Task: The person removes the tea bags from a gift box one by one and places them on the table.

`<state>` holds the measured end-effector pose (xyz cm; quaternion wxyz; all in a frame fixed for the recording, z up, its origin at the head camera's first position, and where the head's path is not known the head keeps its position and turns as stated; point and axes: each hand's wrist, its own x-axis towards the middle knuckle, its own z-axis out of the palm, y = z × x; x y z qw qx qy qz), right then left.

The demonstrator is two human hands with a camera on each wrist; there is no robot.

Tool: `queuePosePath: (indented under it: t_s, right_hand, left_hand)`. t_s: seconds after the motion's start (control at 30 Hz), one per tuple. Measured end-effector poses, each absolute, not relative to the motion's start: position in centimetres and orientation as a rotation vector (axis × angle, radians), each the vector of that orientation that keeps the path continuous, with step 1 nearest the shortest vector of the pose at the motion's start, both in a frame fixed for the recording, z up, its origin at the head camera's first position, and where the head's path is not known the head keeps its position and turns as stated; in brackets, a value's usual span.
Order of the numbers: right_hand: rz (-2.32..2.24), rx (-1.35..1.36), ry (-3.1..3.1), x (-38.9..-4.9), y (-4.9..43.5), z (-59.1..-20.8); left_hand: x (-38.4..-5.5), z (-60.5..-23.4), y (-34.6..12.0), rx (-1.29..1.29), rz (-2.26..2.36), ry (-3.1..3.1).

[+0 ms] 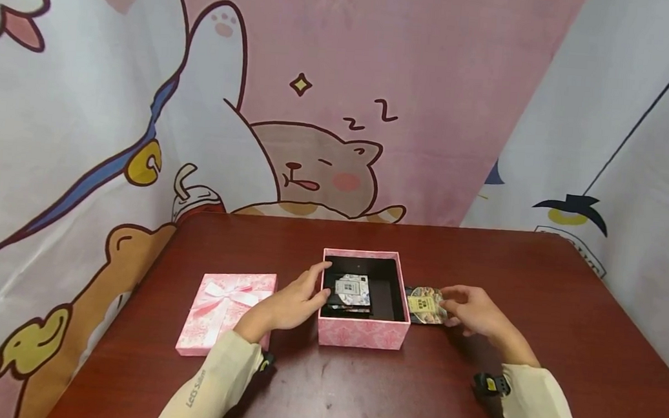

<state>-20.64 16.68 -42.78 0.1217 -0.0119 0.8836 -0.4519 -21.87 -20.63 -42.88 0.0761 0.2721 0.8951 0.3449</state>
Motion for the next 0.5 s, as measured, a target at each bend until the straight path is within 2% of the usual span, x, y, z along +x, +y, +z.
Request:
queuePosePath:
  t_s: [0.27, 0.5]
  right_hand:
    - [-1.3, -0.007, 2.621, -20.4, 16.8, -42.0]
    - [-1.328, -0.101, 2.679, -20.4, 14.9, -39.2]
  left_hand:
    - [-21.8, -43.0, -20.6, 0.808, 1.05, 2.685]
    - [-21.7, -42.8, -20.6, 0.797, 1.045, 2.697]
